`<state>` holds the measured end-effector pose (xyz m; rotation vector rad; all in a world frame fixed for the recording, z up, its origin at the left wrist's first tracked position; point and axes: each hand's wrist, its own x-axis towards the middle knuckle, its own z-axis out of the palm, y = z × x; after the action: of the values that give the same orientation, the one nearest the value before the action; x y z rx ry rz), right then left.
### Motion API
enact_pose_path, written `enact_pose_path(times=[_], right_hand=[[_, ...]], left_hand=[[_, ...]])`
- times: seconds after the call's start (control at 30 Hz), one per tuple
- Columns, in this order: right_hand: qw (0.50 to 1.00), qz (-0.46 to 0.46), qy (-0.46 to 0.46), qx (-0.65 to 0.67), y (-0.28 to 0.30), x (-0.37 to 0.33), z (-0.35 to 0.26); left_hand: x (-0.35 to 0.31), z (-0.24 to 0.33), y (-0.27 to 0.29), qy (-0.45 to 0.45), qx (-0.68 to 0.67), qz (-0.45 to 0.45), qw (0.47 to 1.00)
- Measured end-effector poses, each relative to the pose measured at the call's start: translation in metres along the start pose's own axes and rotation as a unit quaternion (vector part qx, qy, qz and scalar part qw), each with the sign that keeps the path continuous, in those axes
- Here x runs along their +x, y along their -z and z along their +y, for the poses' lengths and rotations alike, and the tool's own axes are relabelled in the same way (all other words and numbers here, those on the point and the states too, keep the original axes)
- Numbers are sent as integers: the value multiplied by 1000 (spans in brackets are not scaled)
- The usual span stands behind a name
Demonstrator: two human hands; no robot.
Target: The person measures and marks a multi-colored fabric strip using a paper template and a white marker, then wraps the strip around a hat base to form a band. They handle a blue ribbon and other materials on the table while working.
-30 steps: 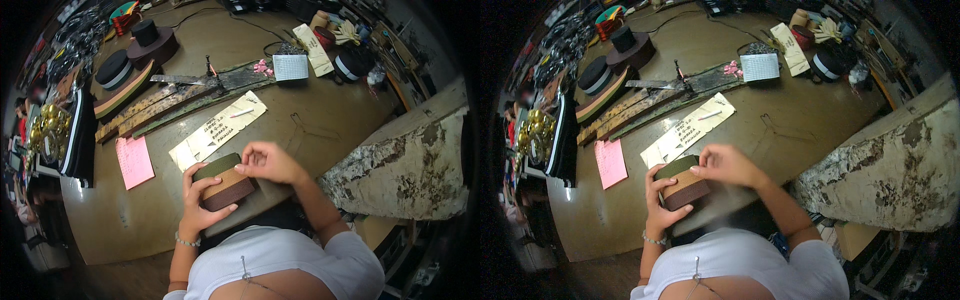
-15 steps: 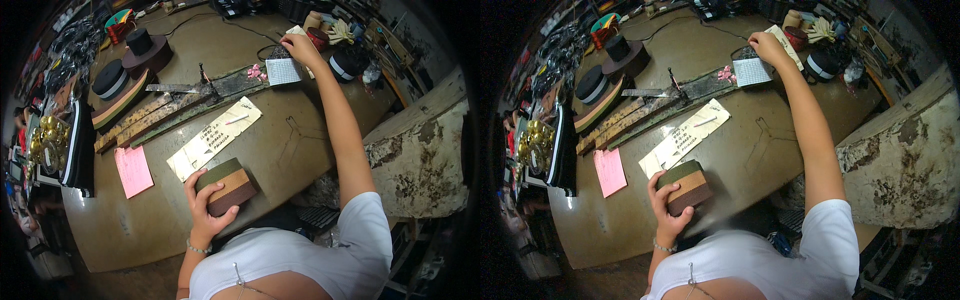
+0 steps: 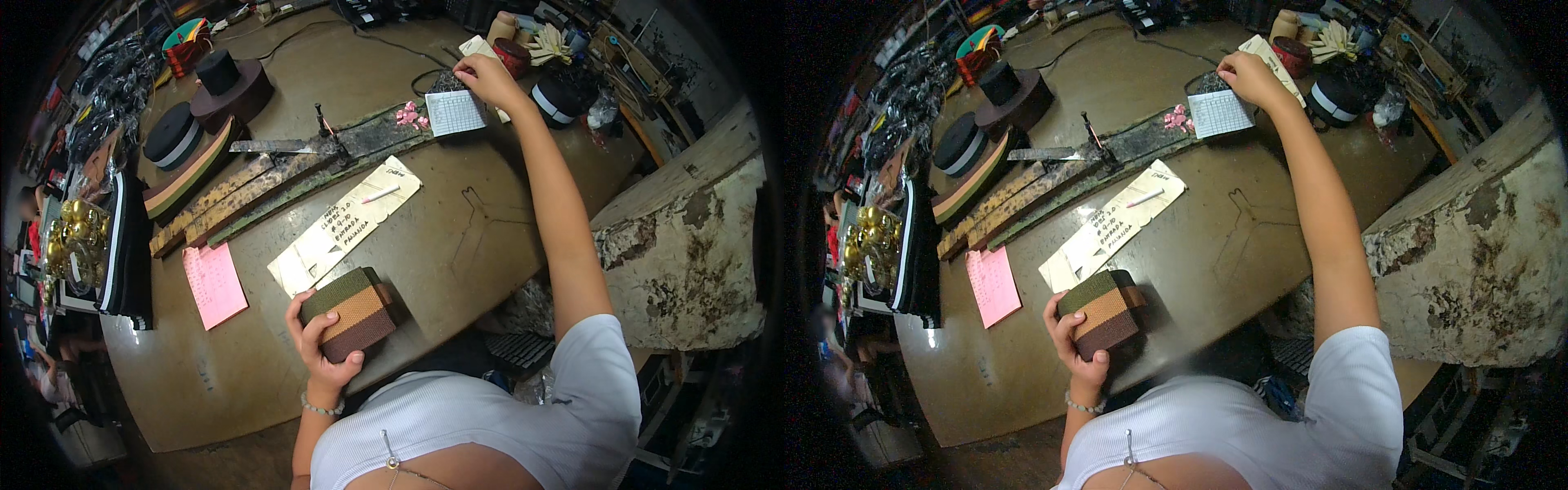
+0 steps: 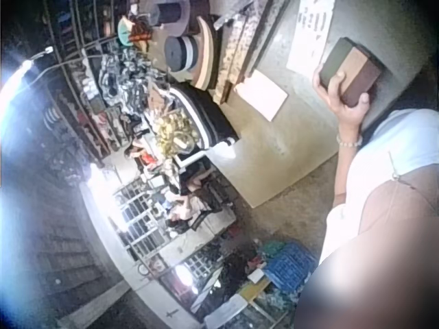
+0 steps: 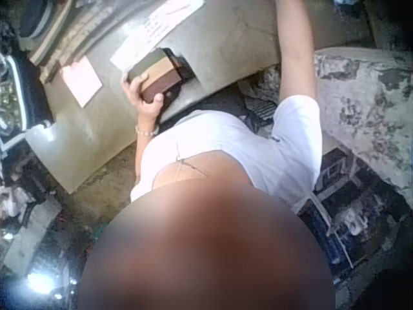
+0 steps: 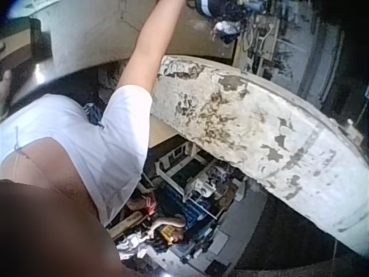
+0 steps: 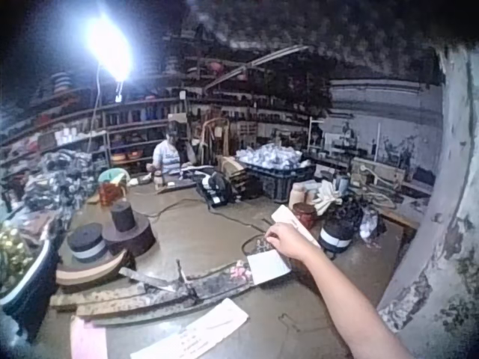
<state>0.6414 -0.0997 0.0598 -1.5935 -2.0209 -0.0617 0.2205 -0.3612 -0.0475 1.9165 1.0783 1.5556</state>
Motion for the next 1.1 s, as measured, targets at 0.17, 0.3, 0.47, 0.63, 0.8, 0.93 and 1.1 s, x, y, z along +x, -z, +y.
enact_pose_path(times=[0.17,0.3,0.47,0.63,0.8,0.93,1.1], right_hand=[[1000,-10,-11,3,-4,0,0],[996,40,20,-72,-19,1,3],[950,280,95,-99,-15,-2,-17],[990,130,29,-34,15,-46,-103],[888,-178,-3,424,29,-143,-213],[921,-174,104,332,16,-179,-252],[930,-141,149,305,7,-182,-252]], left_hand=[[1,-1,0,-2,0,-4,1000],[3,0,-1,-13,5,-3,1000],[3,1,2,-5,11,-7,1000],[3,2,2,1,16,-12,1000],[6,4,2,-7,17,-20,1000],[7,4,2,-7,21,-32,999],[8,4,2,-9,14,-29,999]])
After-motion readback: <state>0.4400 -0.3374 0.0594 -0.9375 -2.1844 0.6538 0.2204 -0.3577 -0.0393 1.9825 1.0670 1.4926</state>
